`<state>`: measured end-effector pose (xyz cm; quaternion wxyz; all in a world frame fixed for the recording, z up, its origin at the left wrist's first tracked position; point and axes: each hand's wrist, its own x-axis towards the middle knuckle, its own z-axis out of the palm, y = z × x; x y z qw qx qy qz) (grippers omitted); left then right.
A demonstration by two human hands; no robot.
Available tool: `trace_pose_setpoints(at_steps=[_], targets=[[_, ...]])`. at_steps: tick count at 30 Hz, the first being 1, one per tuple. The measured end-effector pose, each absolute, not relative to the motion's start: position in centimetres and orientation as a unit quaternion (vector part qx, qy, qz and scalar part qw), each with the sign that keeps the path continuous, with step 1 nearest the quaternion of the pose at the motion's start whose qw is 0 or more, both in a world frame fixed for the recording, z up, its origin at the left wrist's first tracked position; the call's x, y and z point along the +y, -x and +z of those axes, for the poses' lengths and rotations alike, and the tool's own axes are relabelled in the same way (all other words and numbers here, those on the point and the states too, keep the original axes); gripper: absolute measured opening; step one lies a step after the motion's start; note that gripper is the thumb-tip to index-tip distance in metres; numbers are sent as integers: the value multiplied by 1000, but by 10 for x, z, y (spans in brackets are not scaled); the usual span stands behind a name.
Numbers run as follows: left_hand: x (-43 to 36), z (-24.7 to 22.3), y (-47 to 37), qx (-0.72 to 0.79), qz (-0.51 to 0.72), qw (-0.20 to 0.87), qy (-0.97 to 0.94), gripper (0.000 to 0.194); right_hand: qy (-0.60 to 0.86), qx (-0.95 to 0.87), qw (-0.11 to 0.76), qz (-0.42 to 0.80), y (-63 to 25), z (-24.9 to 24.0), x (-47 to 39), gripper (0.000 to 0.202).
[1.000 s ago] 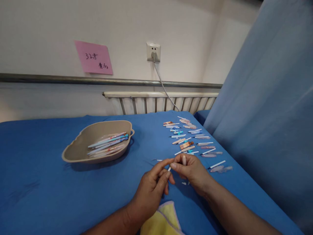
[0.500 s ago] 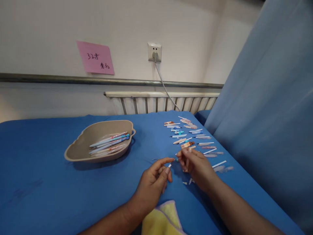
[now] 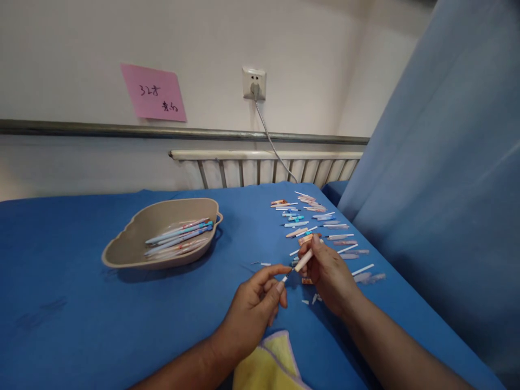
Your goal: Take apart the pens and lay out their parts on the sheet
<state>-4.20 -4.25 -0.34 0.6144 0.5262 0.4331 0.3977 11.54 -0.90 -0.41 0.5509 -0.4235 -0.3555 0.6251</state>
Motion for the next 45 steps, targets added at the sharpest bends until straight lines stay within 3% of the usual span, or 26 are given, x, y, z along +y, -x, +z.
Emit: trace_pose_setpoints(at_steps=[20, 31, 45], targets=[[-43, -3, 41, 427, 394, 627, -519, 37, 433, -382, 536, 616, -116, -3, -9, 45], [-42, -5, 41, 427, 387, 620, -532, 22, 440, -465, 495, 588, -114, -6, -13, 39], [-37, -1, 43, 433, 400, 665, -459, 28, 412, -526, 483, 566, -106, -1, -17, 28]])
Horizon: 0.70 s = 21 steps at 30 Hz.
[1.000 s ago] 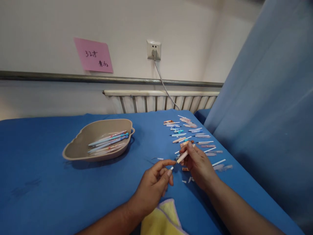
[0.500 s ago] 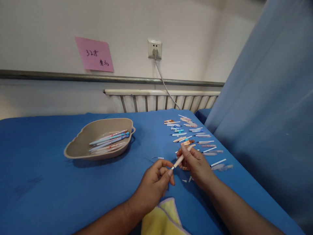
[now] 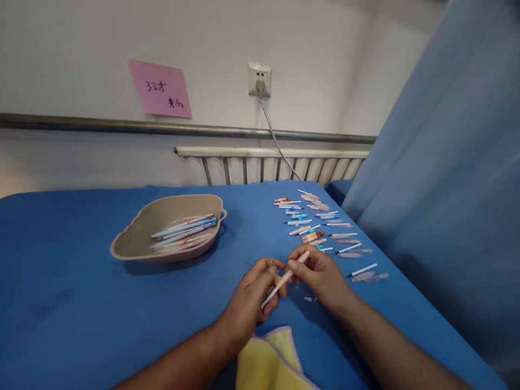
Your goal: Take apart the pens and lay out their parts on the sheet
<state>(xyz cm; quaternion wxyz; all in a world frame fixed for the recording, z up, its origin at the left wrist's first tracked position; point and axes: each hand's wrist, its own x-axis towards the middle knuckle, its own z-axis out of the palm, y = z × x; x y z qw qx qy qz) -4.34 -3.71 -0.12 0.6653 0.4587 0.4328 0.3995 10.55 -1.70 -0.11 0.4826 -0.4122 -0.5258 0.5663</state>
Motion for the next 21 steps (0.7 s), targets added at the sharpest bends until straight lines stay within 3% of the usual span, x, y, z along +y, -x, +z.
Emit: trace_pose_setpoints(at_steps=[7, 13, 21], targets=[[-38, -1, 45, 449, 395, 667, -444, 32, 382, -585, 452, 555, -101, -4, -23, 21], [-40, -4, 45, 441, 394, 677, -438, 33, 380, -681, 445, 440, -98, -8, -28, 11], [-40, -3, 45, 439, 376, 711, -400, 36, 345, -683, 413, 494, -96, -5, -33, 41]])
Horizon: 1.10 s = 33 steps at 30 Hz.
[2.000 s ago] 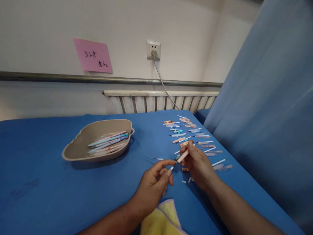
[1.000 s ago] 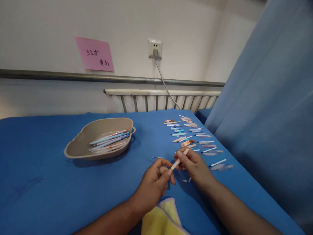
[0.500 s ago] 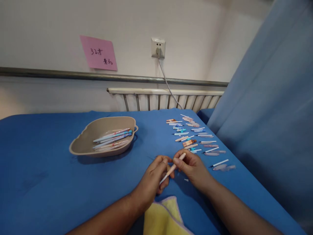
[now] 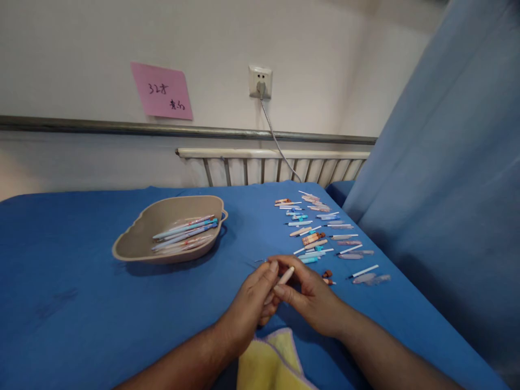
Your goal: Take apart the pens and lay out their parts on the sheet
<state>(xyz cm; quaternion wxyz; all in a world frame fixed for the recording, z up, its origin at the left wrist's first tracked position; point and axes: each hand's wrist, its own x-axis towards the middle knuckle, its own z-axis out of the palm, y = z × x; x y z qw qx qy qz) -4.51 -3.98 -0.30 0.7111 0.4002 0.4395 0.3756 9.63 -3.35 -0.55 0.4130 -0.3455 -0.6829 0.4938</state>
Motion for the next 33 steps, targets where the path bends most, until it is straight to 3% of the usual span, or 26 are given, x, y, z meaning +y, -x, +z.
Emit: trace_pose_setpoints(at_steps=[3, 6, 15, 21, 27, 33], targets=[[-39, 2, 46, 431, 381, 717, -393, 34, 350, -614, 424, 566, -94, -9, -33, 47], [-37, 7, 47, 423, 430, 709, -365, 30, 374, -566, 427, 598, -93, -15, -29, 30], [-30, 7, 47, 377, 533, 714, -255, 19, 368, -497, 316, 720, -78, -18, -45, 35], [-31, 6, 43, 376, 547, 706, -249, 15, 395, -376, 379, 748, -69, -17, -49, 38], [-29, 4, 48, 434, 528, 628, -372, 26, 410, -381, 461, 688, -76, -20, -36, 34], [-23, 4, 56, 489, 517, 516, -477, 21, 440, -400, 513, 620, -93, -17, -22, 29]])
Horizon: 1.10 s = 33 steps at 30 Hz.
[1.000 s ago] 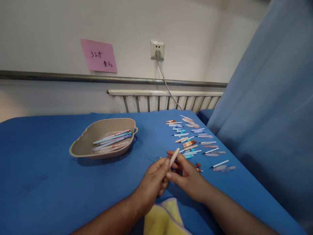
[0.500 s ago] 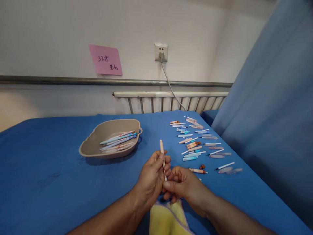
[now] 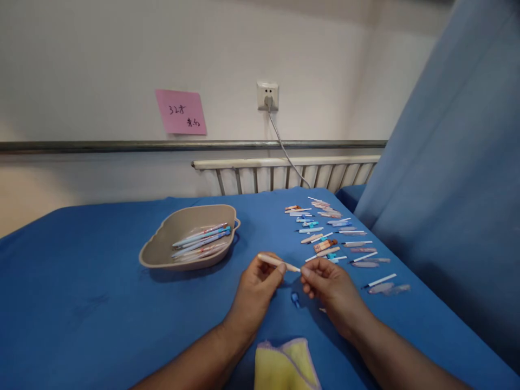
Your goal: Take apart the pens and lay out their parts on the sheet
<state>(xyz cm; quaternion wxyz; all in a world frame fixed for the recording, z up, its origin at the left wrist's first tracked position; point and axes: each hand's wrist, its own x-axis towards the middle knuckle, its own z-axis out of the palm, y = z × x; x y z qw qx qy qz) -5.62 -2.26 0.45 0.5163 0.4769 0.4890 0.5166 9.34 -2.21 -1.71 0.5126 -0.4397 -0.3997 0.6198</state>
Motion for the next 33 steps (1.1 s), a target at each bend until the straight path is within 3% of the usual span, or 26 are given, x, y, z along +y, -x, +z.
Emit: trace_pose_setpoints(at_steps=[16, 19, 24, 33], targets=[[-24, 7, 62, 536, 400, 465, -580, 19, 482, -459, 496, 558, -104, -5, -16, 34], [-26, 6, 62, 494, 367, 488, -619, 18, 479, -494, 495, 530, -109, -5, -14, 32], [-32, 5, 59, 443, 303, 531, -656, 35, 476, -537, 477, 506, -117, -6, -10, 29], [-35, -2, 49, 406, 290, 624, -601, 39, 464, -623, 448, 442, -119, -2, -11, 18]])
